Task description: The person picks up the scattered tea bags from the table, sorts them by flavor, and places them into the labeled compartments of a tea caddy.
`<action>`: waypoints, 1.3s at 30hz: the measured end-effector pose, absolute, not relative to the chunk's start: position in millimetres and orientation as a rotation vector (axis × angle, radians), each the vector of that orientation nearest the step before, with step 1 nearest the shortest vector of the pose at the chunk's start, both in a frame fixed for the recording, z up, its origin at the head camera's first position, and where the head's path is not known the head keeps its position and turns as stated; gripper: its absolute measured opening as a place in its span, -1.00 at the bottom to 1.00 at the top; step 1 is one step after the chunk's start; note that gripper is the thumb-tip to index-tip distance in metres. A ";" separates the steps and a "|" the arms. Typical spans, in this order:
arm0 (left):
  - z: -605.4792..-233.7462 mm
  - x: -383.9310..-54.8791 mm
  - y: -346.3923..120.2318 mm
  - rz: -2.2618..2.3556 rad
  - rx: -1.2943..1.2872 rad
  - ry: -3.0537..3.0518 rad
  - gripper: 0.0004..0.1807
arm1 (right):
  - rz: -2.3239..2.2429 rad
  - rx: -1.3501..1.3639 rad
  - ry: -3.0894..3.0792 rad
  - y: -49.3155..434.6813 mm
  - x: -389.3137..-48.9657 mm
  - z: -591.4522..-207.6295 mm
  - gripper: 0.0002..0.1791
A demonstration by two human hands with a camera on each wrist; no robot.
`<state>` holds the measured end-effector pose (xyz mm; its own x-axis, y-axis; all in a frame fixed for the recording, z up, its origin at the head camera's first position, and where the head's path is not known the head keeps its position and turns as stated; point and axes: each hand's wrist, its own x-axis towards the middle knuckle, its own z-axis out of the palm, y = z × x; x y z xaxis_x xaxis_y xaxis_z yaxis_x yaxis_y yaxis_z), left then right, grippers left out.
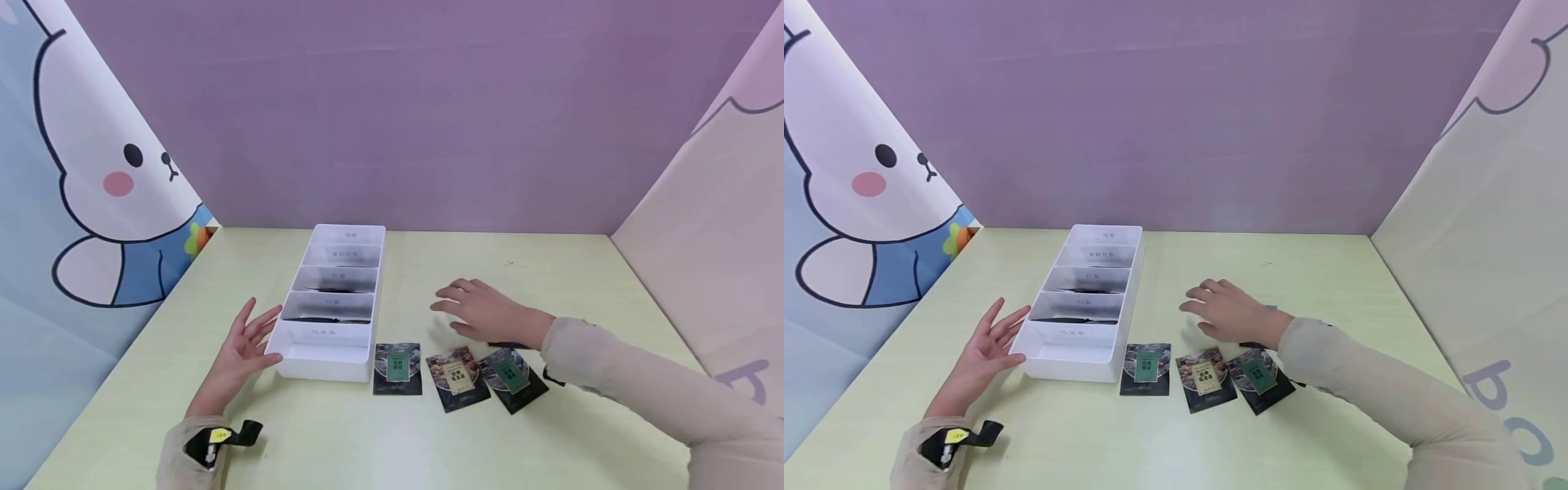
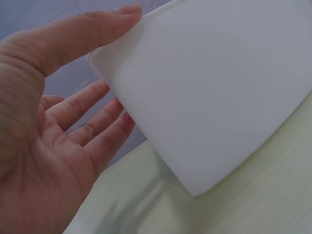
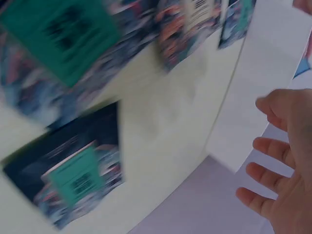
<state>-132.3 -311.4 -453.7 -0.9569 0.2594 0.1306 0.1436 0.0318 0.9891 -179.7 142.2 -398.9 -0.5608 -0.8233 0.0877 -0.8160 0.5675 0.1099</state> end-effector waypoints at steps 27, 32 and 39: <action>-451.9 -132.0 -311.1 2.081 0.429 2.195 0.23 | 0.190 1.025 -3.145 243.9 -203.6 -439.1 -0.11; -452.5 -132.7 -311.0 2.101 0.433 2.174 0.23 | 0.405 0.972 -3.159 245.8 -210.1 -447.5 -0.16; -451.9 -132.0 -310.9 2.085 0.414 2.191 0.23 | 0.649 0.914 -3.169 239.9 -216.5 -447.3 -0.16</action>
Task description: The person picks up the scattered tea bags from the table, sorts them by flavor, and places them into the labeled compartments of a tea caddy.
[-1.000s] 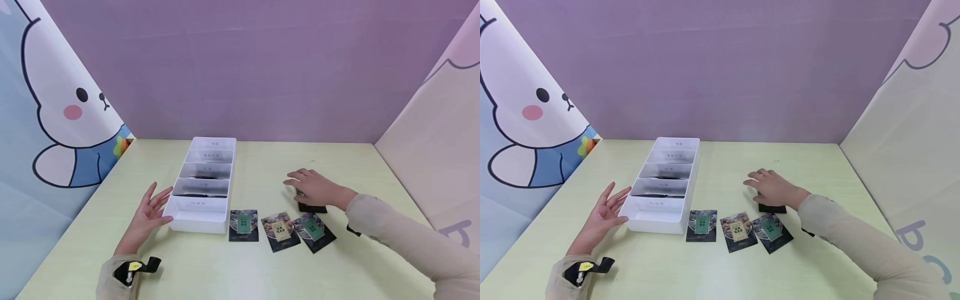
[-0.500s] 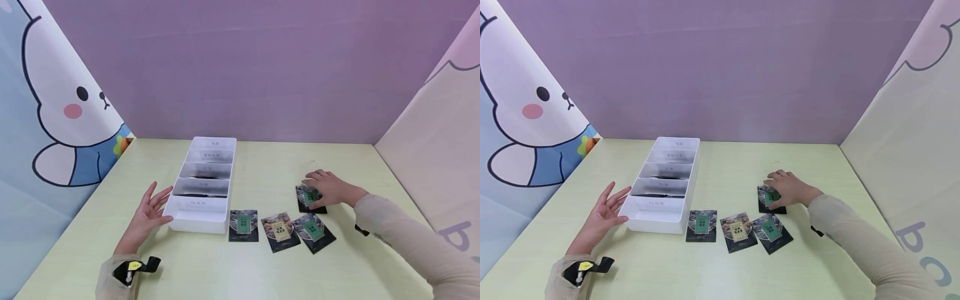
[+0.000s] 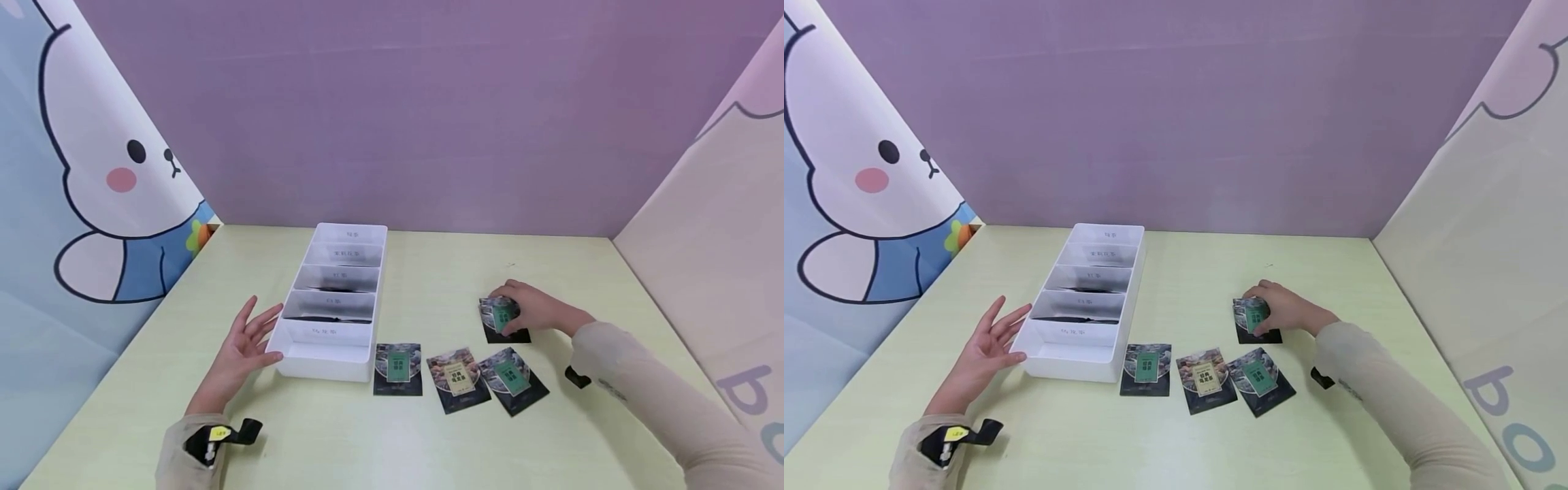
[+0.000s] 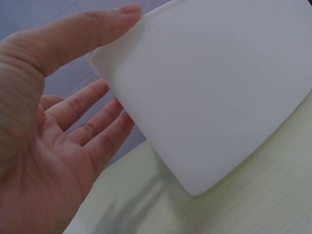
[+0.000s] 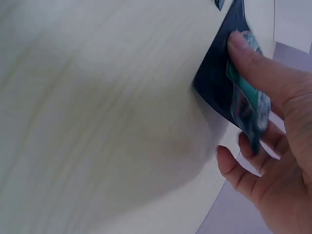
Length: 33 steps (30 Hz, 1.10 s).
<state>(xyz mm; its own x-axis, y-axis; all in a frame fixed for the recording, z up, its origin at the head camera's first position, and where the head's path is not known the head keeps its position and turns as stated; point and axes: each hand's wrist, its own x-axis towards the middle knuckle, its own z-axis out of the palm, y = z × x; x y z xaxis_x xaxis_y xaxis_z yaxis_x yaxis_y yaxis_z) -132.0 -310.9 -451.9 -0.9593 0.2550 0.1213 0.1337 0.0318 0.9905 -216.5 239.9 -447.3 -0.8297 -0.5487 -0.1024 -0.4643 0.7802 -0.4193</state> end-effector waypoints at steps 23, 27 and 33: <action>-456.2 -133.0 -310.4 2.094 0.436 2.177 0.23 | -0.757 -0.827 2.811 201.4 -257.5 -397.4 -0.50; -455.7 -133.0 -310.7 2.066 0.406 2.206 0.23 | -0.833 -0.776 2.813 181.9 -266.8 -383.0 -0.48; -455.1 -133.1 -312.5 2.062 0.407 2.211 0.23 | -0.984 -0.689 2.795 151.3 -282.0 -359.4 -0.70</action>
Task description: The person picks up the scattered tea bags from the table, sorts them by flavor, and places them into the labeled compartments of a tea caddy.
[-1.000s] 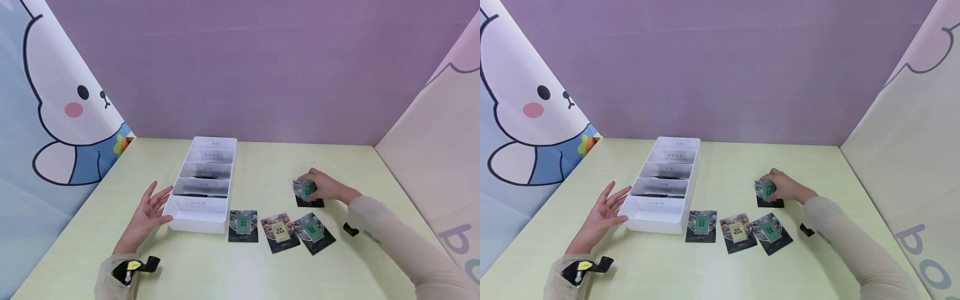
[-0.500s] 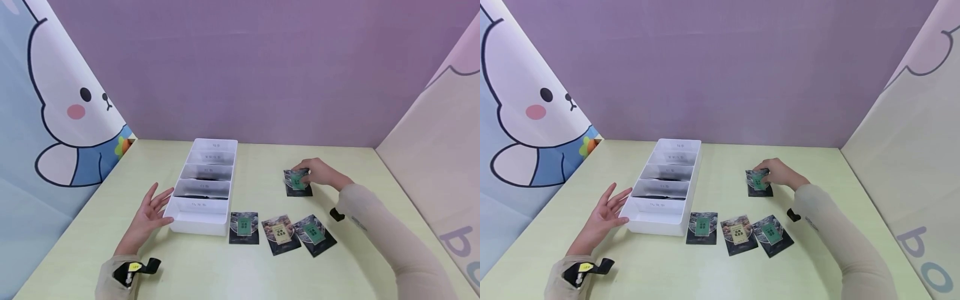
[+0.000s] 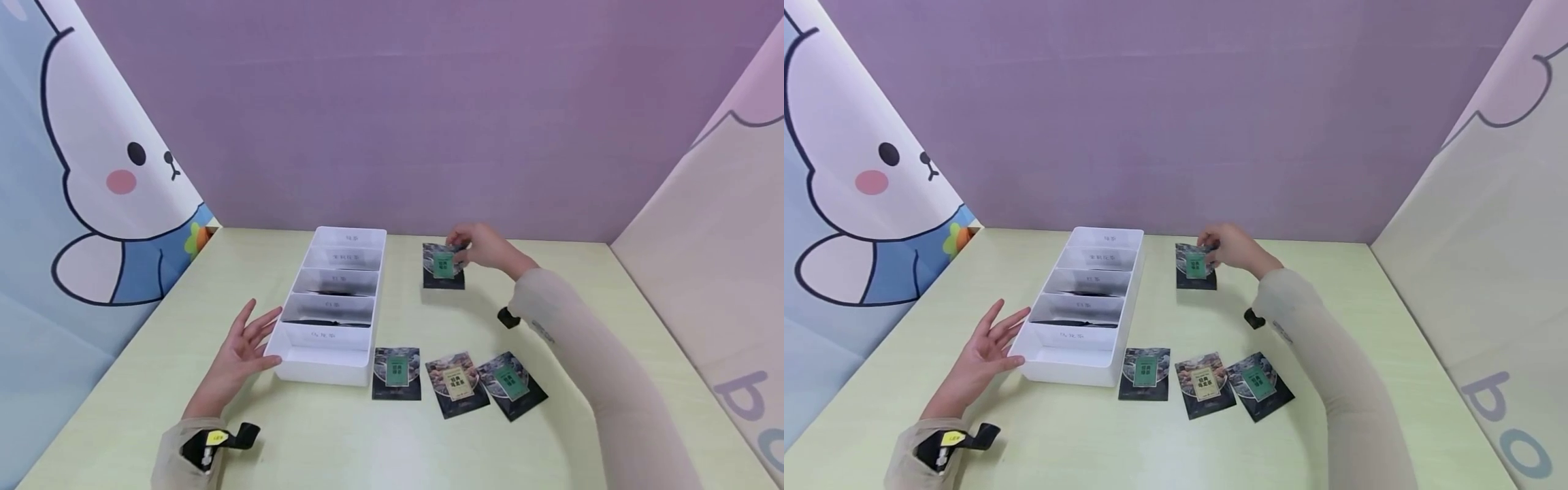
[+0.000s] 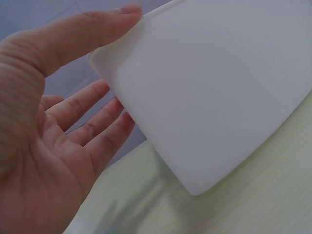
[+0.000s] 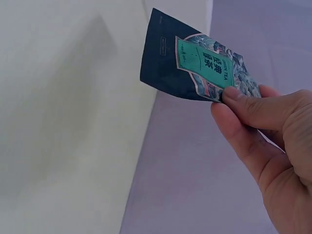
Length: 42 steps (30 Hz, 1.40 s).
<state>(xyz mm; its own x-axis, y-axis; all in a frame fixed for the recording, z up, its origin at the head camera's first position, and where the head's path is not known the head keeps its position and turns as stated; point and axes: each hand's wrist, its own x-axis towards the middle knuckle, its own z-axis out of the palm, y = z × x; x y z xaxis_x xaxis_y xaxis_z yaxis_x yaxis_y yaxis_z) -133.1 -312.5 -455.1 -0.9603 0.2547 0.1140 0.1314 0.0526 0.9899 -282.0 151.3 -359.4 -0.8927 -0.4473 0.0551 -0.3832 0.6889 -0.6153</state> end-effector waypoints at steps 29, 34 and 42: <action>-453.9 -131.7 -314.6 2.092 0.421 2.173 0.23 | -1.596 -0.700 2.744 51.8 -337.3 -345.9 -0.84; -455.3 -130.9 -311.8 2.094 0.431 2.168 0.23 | -1.635 -0.694 2.817 43.5 -335.8 -360.5 -0.85; -456.9 -130.5 -312.7 2.139 0.503 2.135 0.21 | -1.422 -0.697 2.968 29.4 -333.2 -373.5 -0.85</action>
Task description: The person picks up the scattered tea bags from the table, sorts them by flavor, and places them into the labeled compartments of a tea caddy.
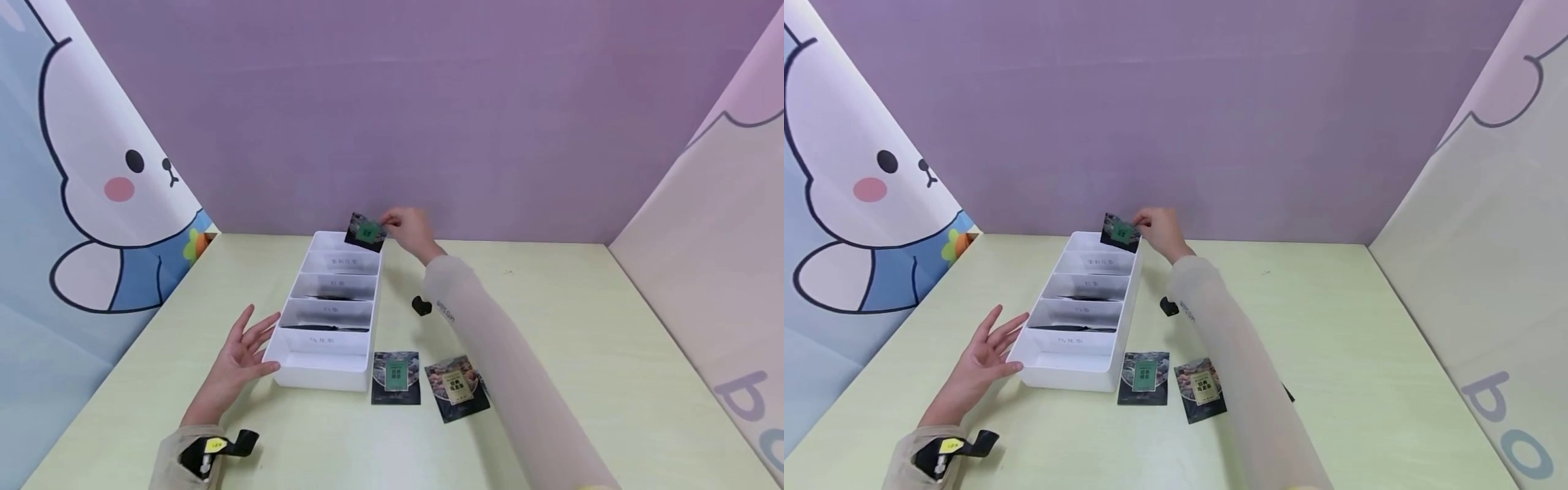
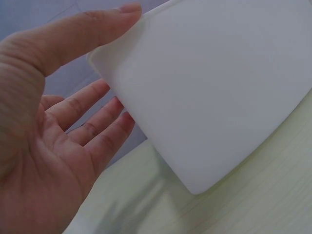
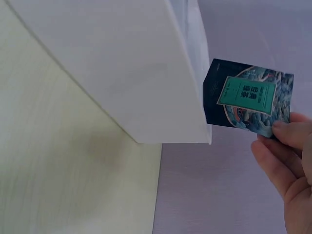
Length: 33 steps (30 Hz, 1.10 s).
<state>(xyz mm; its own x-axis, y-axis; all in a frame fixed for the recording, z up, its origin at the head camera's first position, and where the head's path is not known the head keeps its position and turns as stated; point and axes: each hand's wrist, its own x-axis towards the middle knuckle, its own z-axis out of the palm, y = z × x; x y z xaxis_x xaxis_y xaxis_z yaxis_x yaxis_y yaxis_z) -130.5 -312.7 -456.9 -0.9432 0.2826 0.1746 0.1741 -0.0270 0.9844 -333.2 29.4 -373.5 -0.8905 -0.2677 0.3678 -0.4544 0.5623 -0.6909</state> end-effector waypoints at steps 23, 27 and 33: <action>-455.1 -133.3 -317.1 2.081 0.451 2.197 0.21 | 0.250 1.078 -2.706 14.0 -325.9 -400.2 -0.59; -455.3 -132.7 -317.2 2.101 0.466 2.175 0.22 | 0.034 1.094 -2.728 14.2 -321.6 -402.2 -0.55; -454.8 -129.9 -319.1 2.087 0.452 2.181 0.21 | -0.160 1.144 -2.738 15.5 -314.3 -404.6 -0.52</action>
